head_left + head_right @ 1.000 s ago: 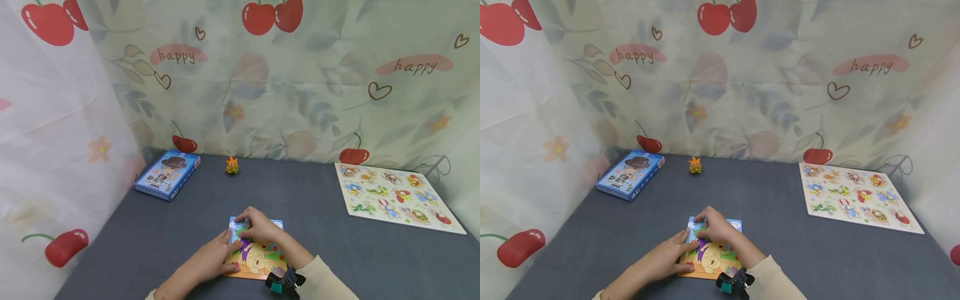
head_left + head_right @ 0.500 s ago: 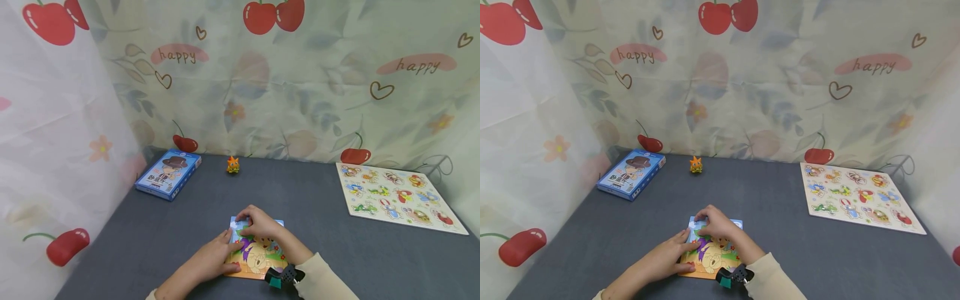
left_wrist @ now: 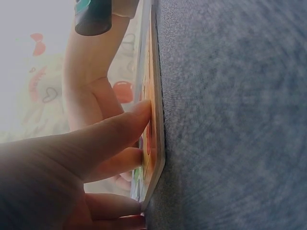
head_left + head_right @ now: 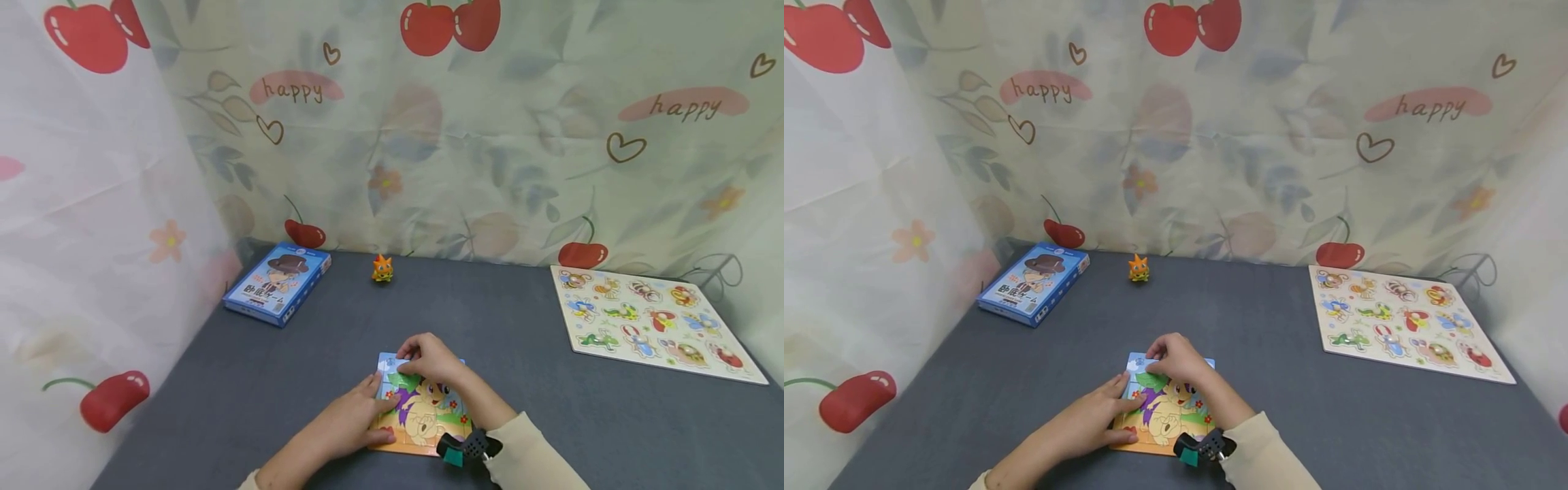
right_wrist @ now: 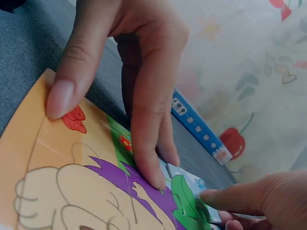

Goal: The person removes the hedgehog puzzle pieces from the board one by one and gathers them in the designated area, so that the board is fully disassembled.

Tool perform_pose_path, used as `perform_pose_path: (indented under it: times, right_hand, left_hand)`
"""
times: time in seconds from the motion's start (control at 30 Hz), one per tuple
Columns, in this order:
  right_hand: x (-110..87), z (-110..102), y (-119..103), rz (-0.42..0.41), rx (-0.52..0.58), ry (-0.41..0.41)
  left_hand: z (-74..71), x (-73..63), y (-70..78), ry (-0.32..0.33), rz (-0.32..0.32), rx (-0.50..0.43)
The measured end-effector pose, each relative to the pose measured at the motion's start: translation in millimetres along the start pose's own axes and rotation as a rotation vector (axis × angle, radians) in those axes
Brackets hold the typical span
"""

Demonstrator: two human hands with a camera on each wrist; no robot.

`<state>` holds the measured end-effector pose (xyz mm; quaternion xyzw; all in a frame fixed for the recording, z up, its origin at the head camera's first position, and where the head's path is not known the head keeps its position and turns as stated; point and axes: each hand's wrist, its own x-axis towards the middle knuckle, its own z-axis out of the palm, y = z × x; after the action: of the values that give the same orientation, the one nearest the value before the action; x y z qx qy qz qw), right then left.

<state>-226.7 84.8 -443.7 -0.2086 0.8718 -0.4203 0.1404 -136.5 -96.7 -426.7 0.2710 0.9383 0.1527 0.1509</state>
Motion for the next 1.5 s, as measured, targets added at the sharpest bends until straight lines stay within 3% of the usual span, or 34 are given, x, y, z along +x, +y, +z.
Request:
perform_pose_path:
  times: [0.23,0.5,0.87,1.2,1.5]
  right_hand:
    - [-1.1,-3,3,-0.004,0.114,-0.024]
    - [-6.1,-10,7,0.084,0.31,-0.041]
    - [-21.3,-32,21,0.144,0.313,-0.011]
    - [-39.5,-55,38,0.186,0.277,0.039]
    - [-51.5,-73,50,0.268,0.234,0.109]
  left_hand:
    - [-0.3,1.1,1.1,-0.004,0.007,0.022]
    - [-0.4,1.8,2.1,-0.006,0.02,0.025]
    - [0.4,1.7,2.9,-0.036,-0.022,0.017]
    - [3.1,0.7,1.1,0.004,0.012,0.04]
    - [2.4,0.7,1.6,-0.013,-0.012,0.027]
